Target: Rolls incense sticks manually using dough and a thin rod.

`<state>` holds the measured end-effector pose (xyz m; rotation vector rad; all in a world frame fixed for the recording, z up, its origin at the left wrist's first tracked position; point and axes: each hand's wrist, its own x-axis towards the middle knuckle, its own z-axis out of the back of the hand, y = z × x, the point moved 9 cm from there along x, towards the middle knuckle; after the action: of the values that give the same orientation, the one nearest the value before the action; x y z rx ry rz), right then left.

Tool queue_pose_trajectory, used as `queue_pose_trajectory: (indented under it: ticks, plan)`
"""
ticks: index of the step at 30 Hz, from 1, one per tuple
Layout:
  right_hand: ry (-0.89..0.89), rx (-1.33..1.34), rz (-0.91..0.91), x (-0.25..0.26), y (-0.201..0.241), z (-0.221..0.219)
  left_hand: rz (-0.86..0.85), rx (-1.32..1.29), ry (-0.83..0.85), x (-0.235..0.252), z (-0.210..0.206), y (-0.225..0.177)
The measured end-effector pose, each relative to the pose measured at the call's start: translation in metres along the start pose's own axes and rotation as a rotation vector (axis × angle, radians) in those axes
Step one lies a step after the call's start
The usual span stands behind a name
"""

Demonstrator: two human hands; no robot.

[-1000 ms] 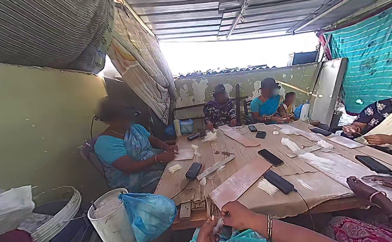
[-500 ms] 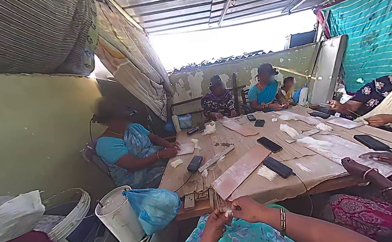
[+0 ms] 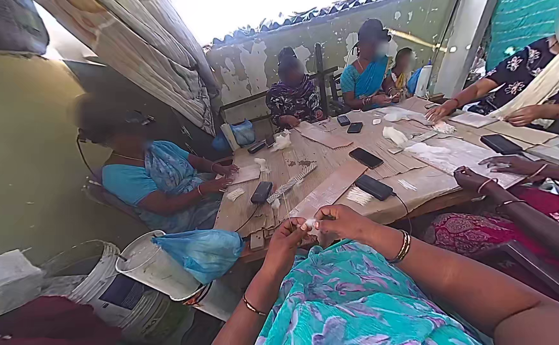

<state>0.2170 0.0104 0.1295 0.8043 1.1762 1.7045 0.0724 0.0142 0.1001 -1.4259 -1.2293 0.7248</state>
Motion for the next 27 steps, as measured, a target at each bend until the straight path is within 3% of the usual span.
queue_pose_trajectory:
  ticks: [5,8,15,19,24,27]
  plan:
    - [-0.161,0.177,0.061,-0.013,0.016,0.019,-0.041,0.031,-0.029,0.007,-0.017,-0.027]
    - [-0.274,0.244,0.188,-0.026,0.026,0.037,-0.095,0.031,-0.013,0.007,-0.024,-0.043]
    - [-0.446,0.235,0.283,-0.046,0.029,0.073,-0.220,0.040,0.022,0.017,-0.037,-0.059]
    - [-0.434,0.201,0.303,-0.023,0.012,0.087,-0.195,0.049,0.001,0.035,-0.036,-0.041]
    - [-0.245,0.308,0.184,0.019,-0.019,0.063,-0.101,0.047,-0.021,0.057,-0.028,-0.009]
    - [-0.237,0.353,0.193,0.042,-0.036,0.055,-0.053,0.049,-0.068,0.069,-0.011,0.007]
